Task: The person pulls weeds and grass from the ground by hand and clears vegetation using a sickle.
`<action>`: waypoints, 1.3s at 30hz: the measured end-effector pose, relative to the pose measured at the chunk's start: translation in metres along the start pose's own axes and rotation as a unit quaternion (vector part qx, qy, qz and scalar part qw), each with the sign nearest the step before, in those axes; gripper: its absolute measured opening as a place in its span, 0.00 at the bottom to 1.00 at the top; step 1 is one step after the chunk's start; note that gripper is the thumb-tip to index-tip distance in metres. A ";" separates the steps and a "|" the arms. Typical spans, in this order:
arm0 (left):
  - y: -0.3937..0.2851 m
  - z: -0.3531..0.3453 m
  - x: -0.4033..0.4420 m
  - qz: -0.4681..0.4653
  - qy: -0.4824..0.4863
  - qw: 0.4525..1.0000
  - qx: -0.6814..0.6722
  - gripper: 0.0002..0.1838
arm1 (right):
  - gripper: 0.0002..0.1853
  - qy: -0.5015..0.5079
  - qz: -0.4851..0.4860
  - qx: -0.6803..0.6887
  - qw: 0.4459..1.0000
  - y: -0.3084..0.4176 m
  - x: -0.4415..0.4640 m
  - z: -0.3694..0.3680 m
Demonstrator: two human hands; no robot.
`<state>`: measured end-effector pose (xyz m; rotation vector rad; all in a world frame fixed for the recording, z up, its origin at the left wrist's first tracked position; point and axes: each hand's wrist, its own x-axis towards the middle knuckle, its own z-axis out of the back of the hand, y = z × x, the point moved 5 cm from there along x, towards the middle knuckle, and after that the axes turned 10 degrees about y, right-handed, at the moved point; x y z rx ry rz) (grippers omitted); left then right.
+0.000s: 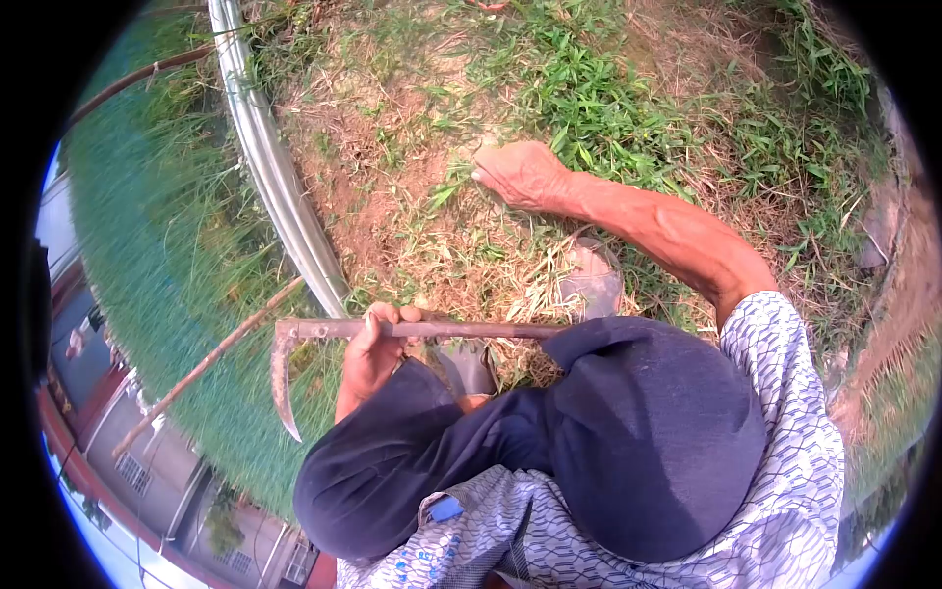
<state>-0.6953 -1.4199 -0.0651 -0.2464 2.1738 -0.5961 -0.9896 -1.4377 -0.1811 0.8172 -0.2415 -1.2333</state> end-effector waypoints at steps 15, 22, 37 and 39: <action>-0.003 -0.005 0.007 0.001 0.045 0.999 0.025 0.18 | 0.39 -0.026 -0.213 -0.050 0.975 -0.013 -0.082 0.067; 0.000 0.000 0.006 -0.012 0.035 0.999 0.014 0.18 | 0.21 0.018 -0.339 -0.046 0.940 -0.116 -0.068 0.039; 0.005 0.000 0.002 -0.018 0.087 0.996 0.014 0.18 | 0.16 -0.144 -0.156 -0.015 0.977 0.011 -0.091 0.024; 0.011 0.006 0.002 -0.022 0.089 0.996 0.012 0.18 | 0.16 -0.185 -0.264 -0.022 0.946 -0.028 -0.095 0.035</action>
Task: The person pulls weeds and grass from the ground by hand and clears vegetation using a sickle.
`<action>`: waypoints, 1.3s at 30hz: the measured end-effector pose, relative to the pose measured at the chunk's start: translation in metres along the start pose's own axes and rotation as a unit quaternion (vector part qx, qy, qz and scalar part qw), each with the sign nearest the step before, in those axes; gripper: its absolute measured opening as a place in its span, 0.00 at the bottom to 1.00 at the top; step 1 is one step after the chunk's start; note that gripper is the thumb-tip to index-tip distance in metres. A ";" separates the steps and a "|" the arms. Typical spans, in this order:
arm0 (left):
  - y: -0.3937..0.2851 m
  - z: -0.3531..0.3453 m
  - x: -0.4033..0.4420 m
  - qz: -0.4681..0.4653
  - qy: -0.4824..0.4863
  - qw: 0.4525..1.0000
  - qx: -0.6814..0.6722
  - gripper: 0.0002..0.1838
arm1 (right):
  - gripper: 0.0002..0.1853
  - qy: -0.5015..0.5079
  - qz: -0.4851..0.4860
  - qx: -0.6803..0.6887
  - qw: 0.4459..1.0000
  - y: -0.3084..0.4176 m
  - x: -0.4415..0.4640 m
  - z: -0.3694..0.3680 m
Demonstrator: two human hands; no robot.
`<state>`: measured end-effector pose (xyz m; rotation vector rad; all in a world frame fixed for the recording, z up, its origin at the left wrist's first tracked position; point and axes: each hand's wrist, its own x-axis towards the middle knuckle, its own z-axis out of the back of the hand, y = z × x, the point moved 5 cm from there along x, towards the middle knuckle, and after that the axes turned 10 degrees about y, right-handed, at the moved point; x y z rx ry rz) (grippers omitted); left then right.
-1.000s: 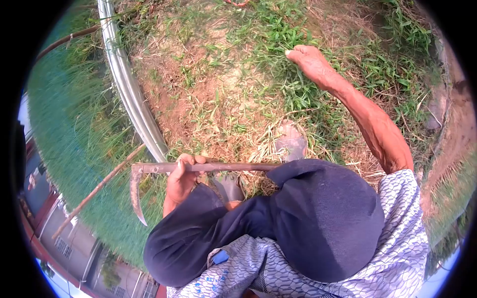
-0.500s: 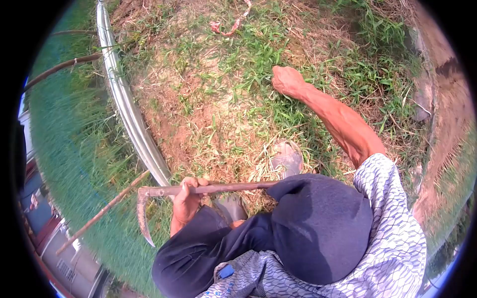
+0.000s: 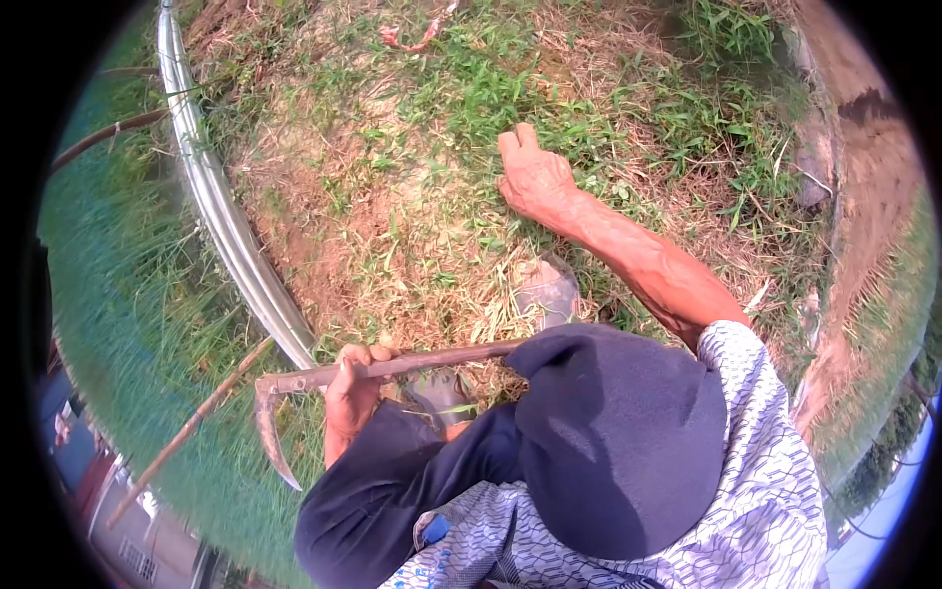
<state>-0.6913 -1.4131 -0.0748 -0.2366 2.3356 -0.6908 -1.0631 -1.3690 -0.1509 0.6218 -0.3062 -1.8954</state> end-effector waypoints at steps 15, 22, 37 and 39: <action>0.005 -0.001 0.000 -0.006 -0.020 1.000 -0.008 0.16 | 0.15 0.459 0.203 0.064 0.862 0.072 -0.079 -0.028; -0.002 -0.004 0.005 -0.012 -0.037 0.999 0.008 0.18 | 0.16 0.255 0.154 0.069 0.952 0.068 -0.062 -0.021; 0.007 0.000 0.001 0.022 -0.037 0.999 0.010 0.18 | 0.11 0.380 0.131 0.212 0.891 0.076 -0.057 -0.008; 0.001 0.000 0.007 0.021 -0.032 0.999 0.011 0.18 | 0.11 0.384 0.192 0.214 0.878 0.100 -0.048 -0.007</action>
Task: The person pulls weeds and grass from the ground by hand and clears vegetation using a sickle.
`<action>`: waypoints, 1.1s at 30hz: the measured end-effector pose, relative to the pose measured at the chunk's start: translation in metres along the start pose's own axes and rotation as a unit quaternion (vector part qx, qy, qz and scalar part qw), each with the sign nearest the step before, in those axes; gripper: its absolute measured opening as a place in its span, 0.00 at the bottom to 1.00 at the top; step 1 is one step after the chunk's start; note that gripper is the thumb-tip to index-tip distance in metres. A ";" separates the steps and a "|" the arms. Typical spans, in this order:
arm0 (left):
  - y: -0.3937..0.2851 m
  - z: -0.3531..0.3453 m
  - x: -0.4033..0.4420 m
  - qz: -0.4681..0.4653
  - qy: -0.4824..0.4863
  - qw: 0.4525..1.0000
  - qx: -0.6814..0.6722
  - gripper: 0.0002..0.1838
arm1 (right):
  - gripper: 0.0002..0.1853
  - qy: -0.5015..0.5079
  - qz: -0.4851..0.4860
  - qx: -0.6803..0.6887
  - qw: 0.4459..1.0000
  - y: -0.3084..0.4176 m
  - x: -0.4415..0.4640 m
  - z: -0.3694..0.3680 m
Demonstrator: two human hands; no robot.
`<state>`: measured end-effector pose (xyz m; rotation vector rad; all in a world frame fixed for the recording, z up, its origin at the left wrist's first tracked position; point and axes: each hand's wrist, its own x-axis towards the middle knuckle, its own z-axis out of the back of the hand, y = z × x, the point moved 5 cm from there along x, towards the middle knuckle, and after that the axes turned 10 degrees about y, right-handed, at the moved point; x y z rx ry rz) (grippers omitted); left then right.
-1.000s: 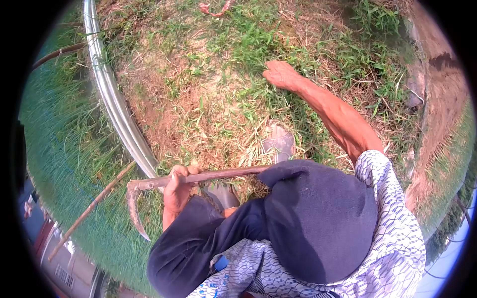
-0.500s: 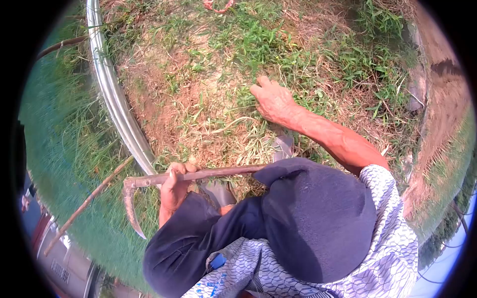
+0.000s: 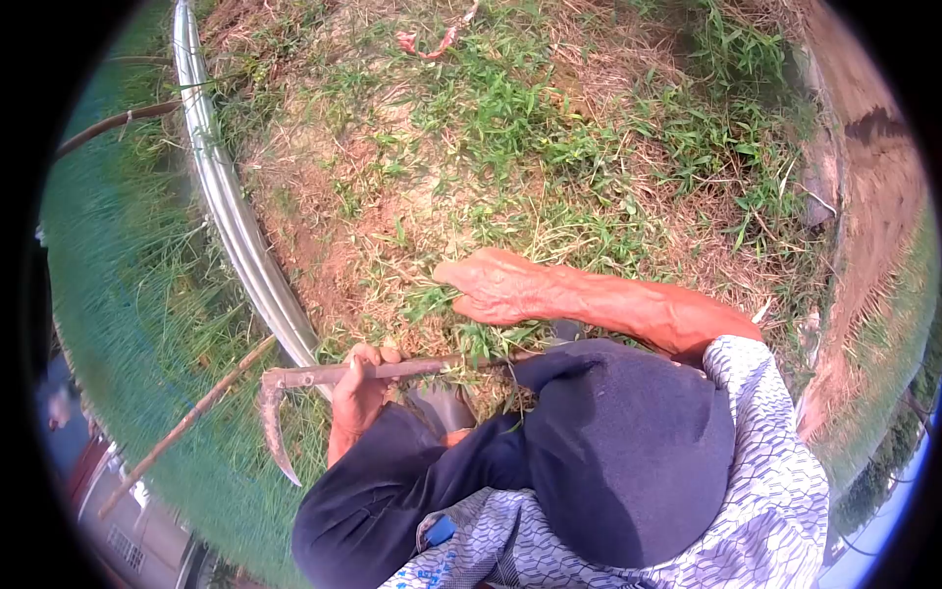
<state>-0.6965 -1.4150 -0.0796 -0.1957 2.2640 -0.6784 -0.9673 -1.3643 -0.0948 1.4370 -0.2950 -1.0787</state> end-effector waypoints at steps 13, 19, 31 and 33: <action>-0.001 -0.007 -0.011 -0.033 0.020 0.999 0.012 0.16 | 0.13 -0.245 -0.252 -0.212 0.912 -0.153 0.031 0.159; -0.003 -0.009 -0.010 -0.019 0.008 1.000 0.020 0.17 | 0.09 0.054 -0.049 -0.184 0.980 -0.042 0.020 0.053; -0.004 -0.010 -0.015 -0.037 0.004 0.999 -0.003 0.16 | 0.24 -0.255 -0.113 -0.358 0.891 -0.080 0.053 0.205; -0.003 -0.007 -0.016 -0.025 -0.004 1.000 0.011 0.17 | 0.25 -0.241 -0.150 -0.381 0.880 -0.097 0.060 0.214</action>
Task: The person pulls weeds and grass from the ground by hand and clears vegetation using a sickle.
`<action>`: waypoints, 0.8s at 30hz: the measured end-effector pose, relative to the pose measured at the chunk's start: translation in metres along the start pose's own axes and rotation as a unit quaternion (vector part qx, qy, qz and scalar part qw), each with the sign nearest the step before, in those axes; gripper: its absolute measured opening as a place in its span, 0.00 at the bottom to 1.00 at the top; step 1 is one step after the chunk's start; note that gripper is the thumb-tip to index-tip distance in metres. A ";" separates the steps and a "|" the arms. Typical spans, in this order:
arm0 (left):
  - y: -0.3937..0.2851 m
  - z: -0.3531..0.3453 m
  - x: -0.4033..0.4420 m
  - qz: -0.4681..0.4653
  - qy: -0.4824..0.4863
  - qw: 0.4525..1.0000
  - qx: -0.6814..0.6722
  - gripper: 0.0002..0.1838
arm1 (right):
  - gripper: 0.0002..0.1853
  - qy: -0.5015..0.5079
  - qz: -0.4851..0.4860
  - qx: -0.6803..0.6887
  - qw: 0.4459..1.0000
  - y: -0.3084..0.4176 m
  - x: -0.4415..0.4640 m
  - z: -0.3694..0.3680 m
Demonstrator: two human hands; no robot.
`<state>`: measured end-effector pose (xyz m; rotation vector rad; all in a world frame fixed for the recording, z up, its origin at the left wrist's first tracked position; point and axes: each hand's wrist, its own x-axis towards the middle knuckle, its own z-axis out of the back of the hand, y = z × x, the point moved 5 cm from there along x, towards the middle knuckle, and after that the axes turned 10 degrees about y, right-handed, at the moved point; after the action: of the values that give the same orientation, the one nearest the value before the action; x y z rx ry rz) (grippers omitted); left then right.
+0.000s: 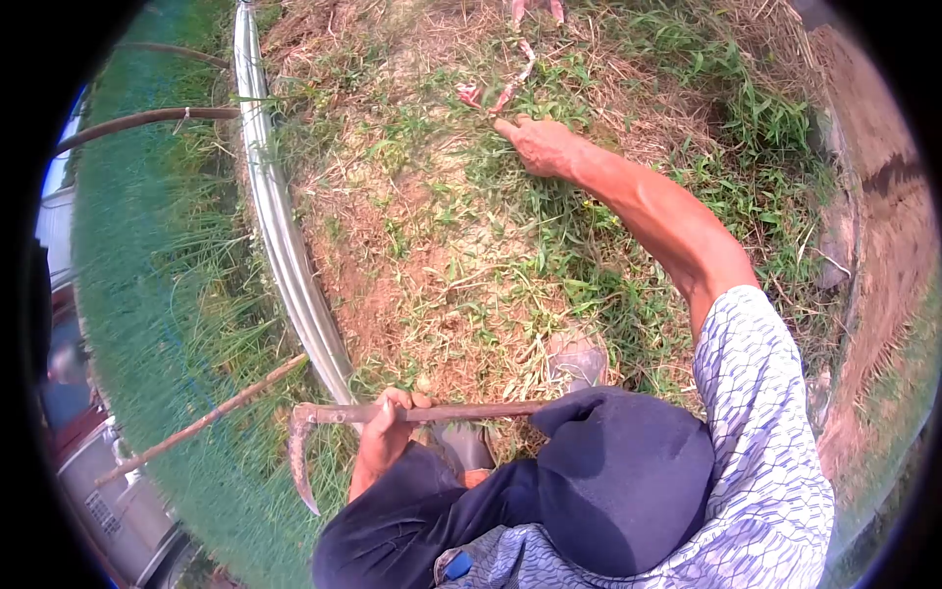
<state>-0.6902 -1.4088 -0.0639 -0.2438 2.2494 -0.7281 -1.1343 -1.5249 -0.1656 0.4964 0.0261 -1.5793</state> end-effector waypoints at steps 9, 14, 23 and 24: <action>0.001 0.009 -0.003 -0.007 -0.008 1.000 -0.018 0.17 | 0.14 0.054 0.045 0.030 0.997 -0.014 0.008 -0.027; 0.010 0.025 -0.001 0.022 -0.012 0.999 -0.029 0.17 | 0.10 0.314 0.275 0.064 0.907 0.112 -0.094 -0.026; -0.007 0.014 -0.001 0.042 -0.070 0.996 -0.029 0.21 | 0.26 -0.193 -0.030 0.036 0.980 0.051 0.078 0.021; -0.006 0.015 -0.001 0.043 -0.072 0.996 -0.030 0.21 | 0.27 -0.190 -0.058 0.034 0.979 0.053 0.086 0.022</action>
<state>-0.6791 -1.4198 -0.0680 -0.2210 2.1321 -0.5795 -1.0889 -1.6176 -0.1592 0.2416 -0.2958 -1.7717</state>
